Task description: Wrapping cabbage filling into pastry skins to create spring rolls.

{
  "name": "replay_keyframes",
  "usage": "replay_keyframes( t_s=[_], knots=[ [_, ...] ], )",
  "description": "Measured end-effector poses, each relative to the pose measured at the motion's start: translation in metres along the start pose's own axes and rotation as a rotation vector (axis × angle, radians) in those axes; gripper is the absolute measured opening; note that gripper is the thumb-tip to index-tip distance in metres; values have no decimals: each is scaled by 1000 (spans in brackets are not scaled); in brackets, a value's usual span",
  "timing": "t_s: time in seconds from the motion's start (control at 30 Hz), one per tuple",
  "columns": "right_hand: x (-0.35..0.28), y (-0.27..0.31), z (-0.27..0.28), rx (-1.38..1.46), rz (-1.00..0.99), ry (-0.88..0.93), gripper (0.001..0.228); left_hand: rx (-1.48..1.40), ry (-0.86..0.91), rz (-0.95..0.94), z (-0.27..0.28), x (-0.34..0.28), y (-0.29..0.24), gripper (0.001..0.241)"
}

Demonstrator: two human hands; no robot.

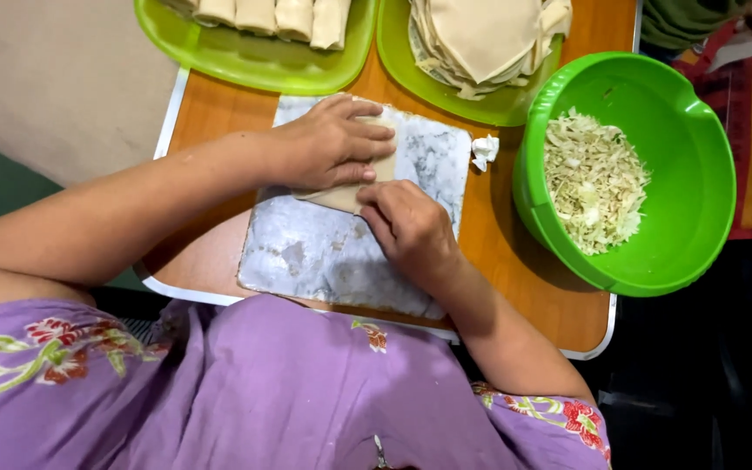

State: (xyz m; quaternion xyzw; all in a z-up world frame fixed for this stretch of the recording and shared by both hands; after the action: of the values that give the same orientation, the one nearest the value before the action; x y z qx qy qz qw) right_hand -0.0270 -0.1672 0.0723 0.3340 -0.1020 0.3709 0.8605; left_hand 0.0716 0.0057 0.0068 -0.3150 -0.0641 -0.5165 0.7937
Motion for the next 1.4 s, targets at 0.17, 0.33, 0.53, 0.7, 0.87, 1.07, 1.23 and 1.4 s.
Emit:
replay_keyframes(
  t_s=[0.17,0.33,0.53,0.7,0.87,1.07,1.23,1.4],
  knots=[
    [2,6,0,-32,25,-2,14,122,-14,40,8,-9,-24,43],
    [4,12,0,-99,72,5,12,111,-150,180,19,-36,-76,43],
    [2,15,-2,-249,66,-9,15,83,-93,270,6,-62,-117,50],
    [4,13,-4,-182,36,85,12,65,-113,288,-4,-72,-115,64],
    [11,13,-2,-177,16,173,13,-160,-202,378,-1,-78,-97,46],
    [24,30,-5,-317,75,243,18,-249,-384,472,27,-89,-89,30],
    [27,34,-14,-397,165,233,16,108,-402,485,30,-92,-94,34],
    [23,29,-21,-482,155,194,15,90,-364,594,15,-93,-86,20]
  ],
)
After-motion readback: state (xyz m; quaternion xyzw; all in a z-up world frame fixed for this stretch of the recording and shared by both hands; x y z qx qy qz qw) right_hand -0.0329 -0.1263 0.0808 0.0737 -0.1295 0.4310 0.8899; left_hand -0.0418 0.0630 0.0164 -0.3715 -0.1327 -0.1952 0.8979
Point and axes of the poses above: each hand's wrist, its own x-axis towards the middle knuckle, its own z-axis out of the back of the hand, y = z × x, the point moved 3 cm from there along x, towards the middle knuckle, and after that the axes turned 1 degree about y, right-handed, at the moved point
